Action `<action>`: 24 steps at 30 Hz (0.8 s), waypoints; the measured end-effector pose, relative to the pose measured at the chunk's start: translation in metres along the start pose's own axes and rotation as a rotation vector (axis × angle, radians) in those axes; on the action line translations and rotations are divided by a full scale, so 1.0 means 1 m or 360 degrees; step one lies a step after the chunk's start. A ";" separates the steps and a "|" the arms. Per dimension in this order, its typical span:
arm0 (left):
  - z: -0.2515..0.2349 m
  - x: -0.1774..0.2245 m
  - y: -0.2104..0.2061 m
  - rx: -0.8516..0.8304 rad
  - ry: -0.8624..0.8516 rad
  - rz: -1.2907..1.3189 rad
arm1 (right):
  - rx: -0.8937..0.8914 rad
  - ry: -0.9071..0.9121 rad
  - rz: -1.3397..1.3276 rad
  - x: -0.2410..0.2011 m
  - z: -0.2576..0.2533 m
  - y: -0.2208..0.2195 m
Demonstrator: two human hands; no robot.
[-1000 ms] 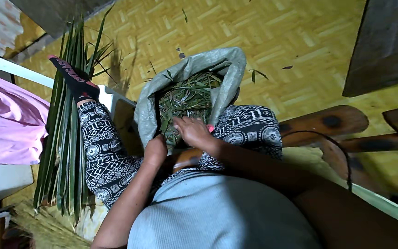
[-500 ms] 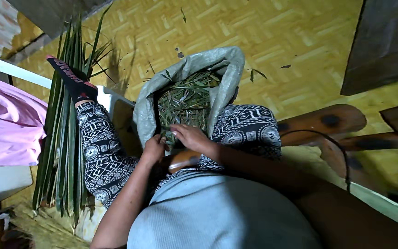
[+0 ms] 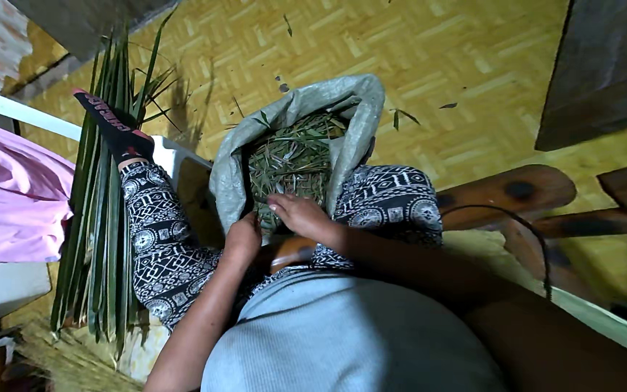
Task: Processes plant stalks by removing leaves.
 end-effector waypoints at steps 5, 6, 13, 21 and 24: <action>0.004 0.000 -0.002 -0.0012 0.0040 -0.0088 | 0.0036 -0.0153 0.0045 0.015 -0.014 0.012; 0.005 0.001 -0.001 -0.0013 0.0042 -0.0097 | 0.0063 -0.0214 0.0030 0.021 -0.018 0.016; 0.006 -0.001 -0.002 0.0018 0.0066 -0.0171 | 0.0102 -0.0208 -0.0116 0.024 -0.013 0.024; 0.004 0.004 -0.005 0.0022 0.0093 -0.0267 | -0.0028 -0.0090 0.0062 0.007 -0.008 0.007; 0.007 0.003 -0.005 0.0016 0.0065 -0.0203 | 0.0077 -0.0273 -0.0031 0.023 -0.017 0.018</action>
Point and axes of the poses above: each hand's wrist, its own z-axis away from the middle knuckle, its own y-axis out of the back of the hand, x = y × z, the point moved 5 cm from there along -z, towards the middle knuckle, and after that the axes turned 5 degrees about -x, right-handed, at the moved point
